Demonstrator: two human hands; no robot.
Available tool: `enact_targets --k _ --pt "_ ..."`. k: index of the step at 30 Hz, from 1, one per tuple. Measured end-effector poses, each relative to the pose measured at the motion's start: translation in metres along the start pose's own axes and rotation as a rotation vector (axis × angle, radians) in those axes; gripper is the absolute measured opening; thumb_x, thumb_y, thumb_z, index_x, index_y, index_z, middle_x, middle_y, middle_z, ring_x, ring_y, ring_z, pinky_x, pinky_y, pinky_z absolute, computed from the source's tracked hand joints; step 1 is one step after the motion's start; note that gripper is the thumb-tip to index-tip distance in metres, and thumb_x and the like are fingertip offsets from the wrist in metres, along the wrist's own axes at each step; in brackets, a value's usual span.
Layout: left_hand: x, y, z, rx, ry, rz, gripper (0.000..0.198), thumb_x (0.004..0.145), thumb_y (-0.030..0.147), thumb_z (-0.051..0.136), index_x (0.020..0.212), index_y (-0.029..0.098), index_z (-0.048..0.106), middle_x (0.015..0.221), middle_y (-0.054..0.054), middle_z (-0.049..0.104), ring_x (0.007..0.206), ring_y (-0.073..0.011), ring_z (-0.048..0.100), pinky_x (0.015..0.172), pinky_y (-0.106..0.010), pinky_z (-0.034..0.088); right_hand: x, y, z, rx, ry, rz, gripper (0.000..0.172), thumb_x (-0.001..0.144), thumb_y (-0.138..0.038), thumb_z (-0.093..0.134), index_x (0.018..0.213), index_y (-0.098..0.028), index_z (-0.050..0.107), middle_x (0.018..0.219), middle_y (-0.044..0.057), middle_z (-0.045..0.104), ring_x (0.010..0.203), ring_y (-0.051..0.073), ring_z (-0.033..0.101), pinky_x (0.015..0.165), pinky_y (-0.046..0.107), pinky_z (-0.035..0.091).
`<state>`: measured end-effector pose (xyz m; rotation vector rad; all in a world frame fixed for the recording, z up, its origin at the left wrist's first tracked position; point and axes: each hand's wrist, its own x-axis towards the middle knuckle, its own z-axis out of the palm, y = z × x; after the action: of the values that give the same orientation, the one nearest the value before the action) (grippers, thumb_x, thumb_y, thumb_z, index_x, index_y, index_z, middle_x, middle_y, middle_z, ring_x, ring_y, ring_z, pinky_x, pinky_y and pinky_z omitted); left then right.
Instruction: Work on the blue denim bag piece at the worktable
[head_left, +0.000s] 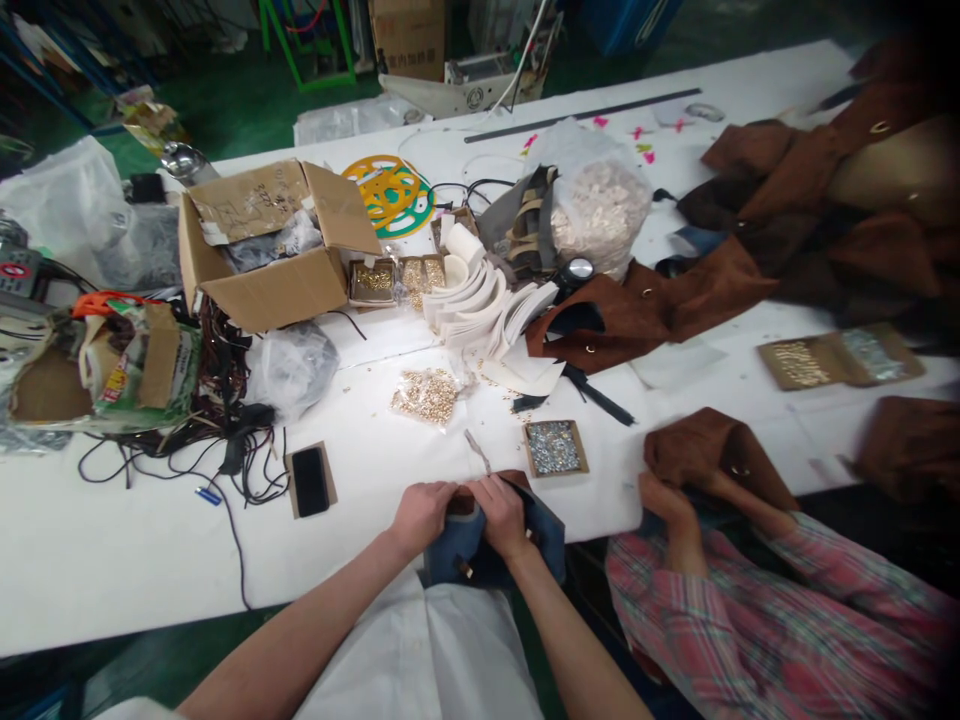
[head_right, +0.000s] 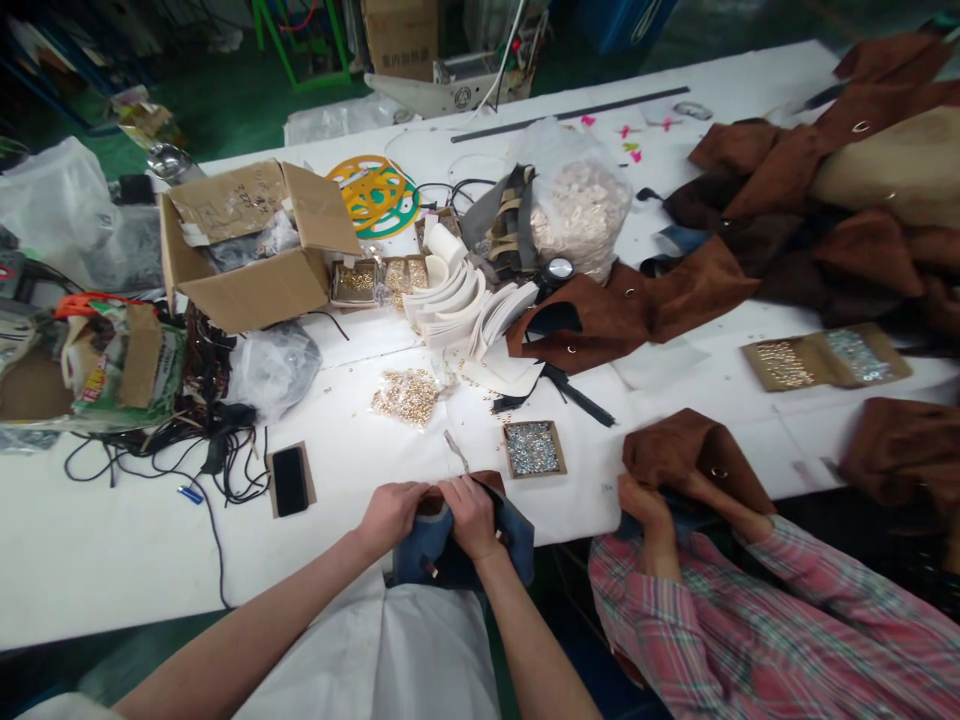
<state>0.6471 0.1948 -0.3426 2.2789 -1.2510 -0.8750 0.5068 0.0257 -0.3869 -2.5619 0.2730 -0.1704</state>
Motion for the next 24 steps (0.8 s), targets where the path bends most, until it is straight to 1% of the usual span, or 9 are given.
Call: enact_targets --k 3,6,8,11,13,16,19,21,24 --pt "-0.006 0.011 -0.015 -0.061 0.065 -0.001 0.027 0.111 0.029 0.049 0.122 0.024 0.073 0.106 -0.007 0.080 0.094 -0.0238 0.075 0.085 -0.036 0.056 -0.011 -0.006 -0.010 -0.008 0.078 0.020 0.027 0.110 -0.022 0.051 0.124 -0.020 0.074 0.092 0.009 0.070 0.094 0.026 0.059 0.083 0.040 0.047" --pt "-0.010 0.022 -0.046 -0.203 0.060 -0.019 0.025 0.108 0.045 0.060 0.112 0.024 0.074 0.104 -0.007 0.079 0.097 -0.0238 0.074 0.088 -0.035 0.056 -0.019 -0.013 -0.027 0.079 0.209 0.098 0.030 0.108 -0.020 0.056 0.132 -0.020 0.072 0.091 0.008 0.069 0.092 0.025 0.061 0.086 0.041 0.052" --pt "-0.012 0.029 -0.070 -0.325 -0.013 -0.011 0.032 0.107 0.051 0.063 0.124 0.026 0.073 0.114 -0.007 0.080 0.106 -0.0250 0.074 0.095 -0.036 0.056 -0.022 -0.018 -0.044 0.190 0.304 0.190 0.030 0.107 -0.022 0.058 0.134 -0.021 0.071 0.098 0.009 0.071 0.096 0.026 0.064 0.089 0.043 0.055" --pt "-0.014 0.042 -0.095 -0.461 -0.199 0.044 0.041 0.109 0.044 0.057 0.147 0.030 0.062 0.132 -0.006 0.079 0.114 -0.0250 0.074 0.099 -0.035 0.056 -0.026 -0.022 -0.072 0.317 0.382 0.307 0.025 0.106 -0.025 0.059 0.128 -0.023 0.071 0.109 0.010 0.074 0.107 0.027 0.068 0.096 0.046 0.057" --pt "-0.013 0.054 -0.099 -0.434 -0.265 0.057 0.035 0.108 0.036 0.055 0.141 0.029 0.065 0.125 -0.006 0.081 0.108 -0.0252 0.075 0.091 -0.034 0.055 -0.029 -0.022 -0.088 0.347 0.387 0.370 0.023 0.105 -0.026 0.060 0.125 -0.023 0.071 0.111 0.010 0.074 0.110 0.027 0.069 0.098 0.046 0.057" --pt "-0.010 0.072 -0.084 -0.306 -0.206 0.009 0.021 0.106 0.032 0.054 0.113 0.024 0.072 0.099 -0.008 0.081 0.093 -0.0260 0.075 0.078 -0.033 0.049 -0.035 -0.014 -0.101 0.381 0.332 0.473 0.024 0.103 -0.026 0.059 0.123 -0.024 0.072 0.115 0.009 0.075 0.112 0.027 0.070 0.098 0.043 0.058" --pt "-0.006 0.078 -0.054 -0.287 -0.126 -0.062 0.019 0.103 0.034 0.057 0.097 0.023 0.072 0.085 -0.006 0.077 0.082 -0.0242 0.071 0.070 -0.032 0.042 -0.032 0.000 -0.099 0.340 0.220 0.542 0.025 0.102 -0.025 0.054 0.120 -0.023 0.072 0.117 0.009 0.076 0.112 0.027 0.070 0.098 0.042 0.056" --pt "-0.003 0.071 -0.031 -0.346 -0.081 -0.152 0.021 0.102 0.036 0.058 0.093 0.022 0.071 0.084 -0.005 0.076 0.079 -0.0223 0.070 0.067 -0.031 0.040 -0.024 0.008 -0.087 0.265 0.139 0.555 0.022 0.102 -0.025 0.052 0.112 -0.023 0.072 0.113 0.008 0.076 0.108 0.027 0.069 0.097 0.041 0.055" --pt "-0.001 0.047 -0.001 -0.362 -0.021 -0.362 0.027 0.101 0.037 0.057 0.081 0.021 0.067 0.080 -0.004 0.075 0.078 -0.0211 0.069 0.067 -0.031 0.040 -0.007 0.012 -0.056 0.169 0.050 0.485 0.020 0.102 -0.018 0.051 0.100 -0.024 0.071 0.101 0.006 0.074 0.100 0.025 0.067 0.093 0.037 0.053"
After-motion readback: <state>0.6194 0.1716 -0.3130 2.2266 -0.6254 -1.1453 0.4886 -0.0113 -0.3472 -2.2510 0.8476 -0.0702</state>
